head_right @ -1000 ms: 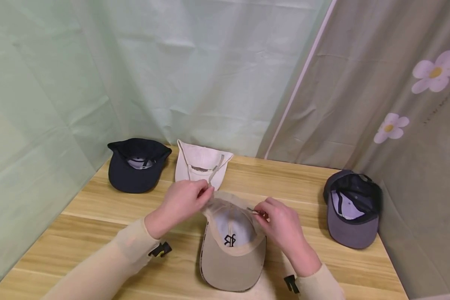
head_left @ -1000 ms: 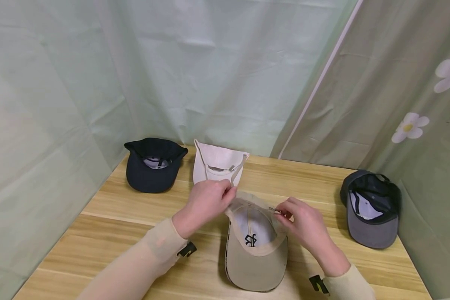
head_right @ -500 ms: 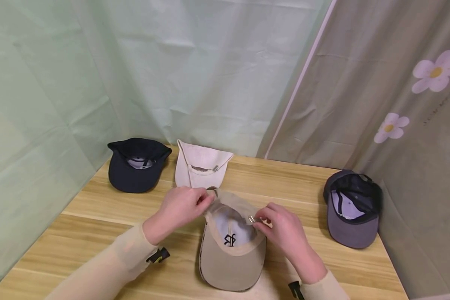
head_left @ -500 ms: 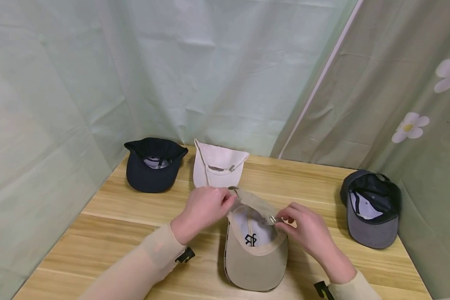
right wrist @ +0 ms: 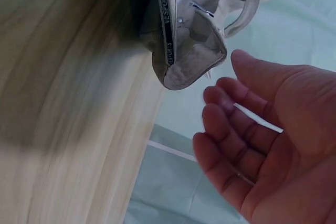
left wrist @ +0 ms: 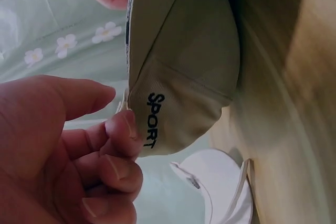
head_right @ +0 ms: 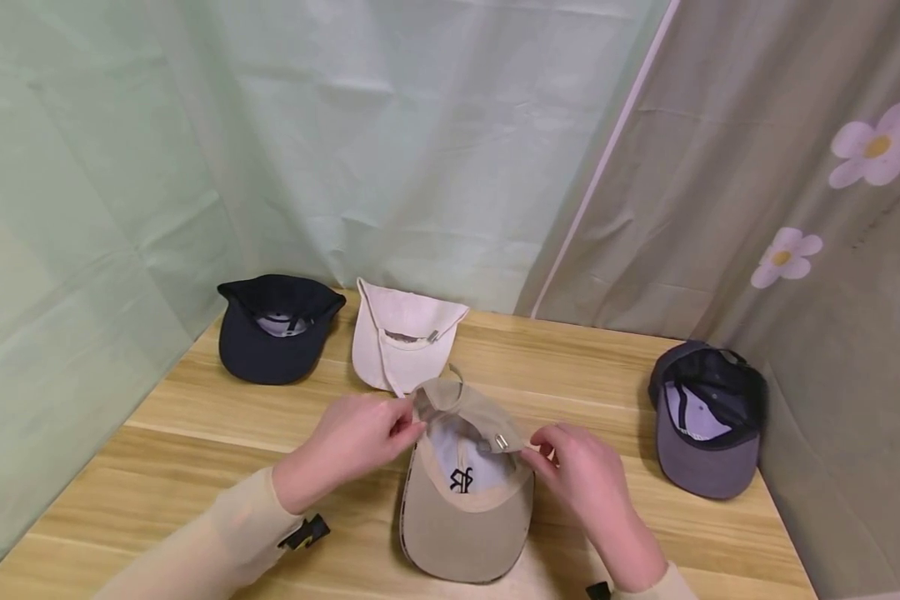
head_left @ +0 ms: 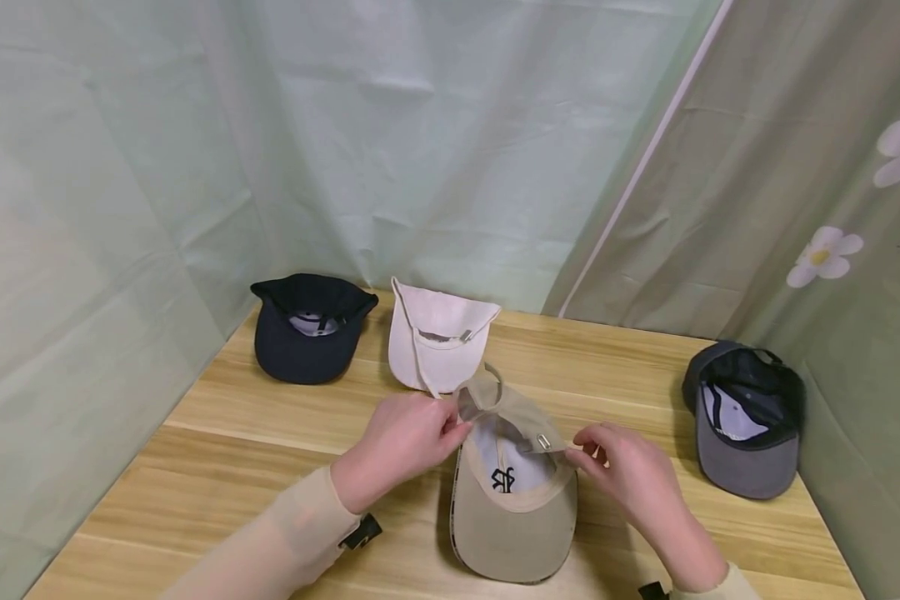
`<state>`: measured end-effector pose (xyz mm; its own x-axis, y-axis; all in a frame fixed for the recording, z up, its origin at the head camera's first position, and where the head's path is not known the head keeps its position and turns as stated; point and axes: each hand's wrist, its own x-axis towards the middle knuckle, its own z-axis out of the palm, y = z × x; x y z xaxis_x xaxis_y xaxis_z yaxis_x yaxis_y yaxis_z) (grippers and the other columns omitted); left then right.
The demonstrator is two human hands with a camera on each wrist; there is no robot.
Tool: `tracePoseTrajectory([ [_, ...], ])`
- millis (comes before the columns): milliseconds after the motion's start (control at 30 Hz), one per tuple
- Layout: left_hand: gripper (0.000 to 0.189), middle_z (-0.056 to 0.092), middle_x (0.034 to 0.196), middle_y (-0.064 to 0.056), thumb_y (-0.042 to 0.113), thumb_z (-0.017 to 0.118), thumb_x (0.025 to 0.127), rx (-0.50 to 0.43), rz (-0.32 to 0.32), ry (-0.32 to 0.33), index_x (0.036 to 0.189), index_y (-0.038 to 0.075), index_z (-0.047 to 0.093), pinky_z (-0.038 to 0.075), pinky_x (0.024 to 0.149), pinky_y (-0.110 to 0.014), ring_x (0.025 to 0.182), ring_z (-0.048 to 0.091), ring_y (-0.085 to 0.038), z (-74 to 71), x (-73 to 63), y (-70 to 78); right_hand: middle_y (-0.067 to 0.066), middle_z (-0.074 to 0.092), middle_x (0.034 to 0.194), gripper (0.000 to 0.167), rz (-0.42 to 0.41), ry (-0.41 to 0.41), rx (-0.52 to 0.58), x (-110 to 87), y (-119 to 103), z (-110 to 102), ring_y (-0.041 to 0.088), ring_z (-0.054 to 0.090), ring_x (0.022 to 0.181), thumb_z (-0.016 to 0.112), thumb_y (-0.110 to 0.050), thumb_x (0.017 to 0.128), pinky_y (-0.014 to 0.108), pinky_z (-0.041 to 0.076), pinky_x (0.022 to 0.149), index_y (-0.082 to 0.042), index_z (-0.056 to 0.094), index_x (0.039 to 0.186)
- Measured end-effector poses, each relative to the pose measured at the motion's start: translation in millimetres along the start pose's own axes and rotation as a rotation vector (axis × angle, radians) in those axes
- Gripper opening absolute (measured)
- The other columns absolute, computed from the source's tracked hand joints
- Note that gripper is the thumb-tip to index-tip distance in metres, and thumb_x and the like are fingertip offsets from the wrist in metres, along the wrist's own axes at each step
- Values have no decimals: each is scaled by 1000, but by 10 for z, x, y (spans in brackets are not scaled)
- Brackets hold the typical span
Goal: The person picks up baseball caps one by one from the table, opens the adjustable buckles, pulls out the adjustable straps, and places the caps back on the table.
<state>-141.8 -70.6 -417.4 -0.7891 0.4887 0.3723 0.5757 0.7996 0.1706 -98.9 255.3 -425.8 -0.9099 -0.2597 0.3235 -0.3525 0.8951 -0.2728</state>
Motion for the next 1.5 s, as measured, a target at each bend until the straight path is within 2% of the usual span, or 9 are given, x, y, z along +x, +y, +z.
tracePoseTrajectory([
  [133, 47, 38, 55, 15, 35, 81, 99, 4, 28, -1, 66, 26, 49, 31, 45, -32, 50, 42, -7, 1, -68, 14, -17, 59, 74, 18, 85, -78, -24, -54, -23, -27, 4, 53, 65, 91, -32, 94, 33, 44, 56, -28, 75, 86],
  [400, 48, 39, 53, 16, 43, 79, 99, -24, 14, -67, 63, 28, 50, 30, 43, -33, 47, 40, -6, -36, -184, 62, -15, 60, 71, 24, 215, -287, -35, -166, -116, -85, 7, 51, 63, 84, -42, 99, 38, 44, 60, -27, 73, 83],
  [633, 54, 34, 51, 15, 40, 78, 100, -38, 38, -132, 59, 27, 46, 31, 44, -33, 47, 38, -7, -53, -245, 99, -12, 54, 66, 31, 239, -385, -65, -227, -157, -36, 11, 47, 62, 83, -44, 98, 38, 43, 60, -27, 70, 76],
  [933, 57, 33, 50, 13, 33, 80, 99, -48, 58, -109, 56, 25, 43, 33, 44, -36, 45, 41, -12, -5, -270, 126, -13, 51, 64, 40, 226, -471, -55, -299, -245, 41, 9, 46, 62, 84, -49, 95, 38, 43, 62, -28, 61, 70],
  [1033, 57, 34, 50, 13, 33, 80, 99, -51, 56, -114, 56, 25, 44, 34, 44, -36, 45, 44, -13, 7, -267, 125, -13, 51, 64, 40, 226, -481, -50, -315, -257, 62, 9, 45, 61, 84, -49, 95, 38, 42, 62, -28, 61, 70],
  [1233, 53, 37, 52, 11, 31, 79, 99, -47, 52, -118, 59, 24, 46, 35, 44, -36, 46, 45, -13, 30, -243, 128, -14, 52, 65, 38, 244, -441, -25, -324, -225, 65, 9, 46, 62, 86, -46, 95, 38, 42, 63, -29, 61, 71],
  [1500, 47, 42, 53, 8, 28, 79, 99, -29, 60, -112, 63, 22, 50, 37, 43, -38, 46, 47, -16, 87, -178, 161, -12, 54, 66, 35, 325, -419, 81, -313, -126, 22, 10, 48, 63, 86, -42, 95, 36, 42, 64, -26, 63, 74],
])
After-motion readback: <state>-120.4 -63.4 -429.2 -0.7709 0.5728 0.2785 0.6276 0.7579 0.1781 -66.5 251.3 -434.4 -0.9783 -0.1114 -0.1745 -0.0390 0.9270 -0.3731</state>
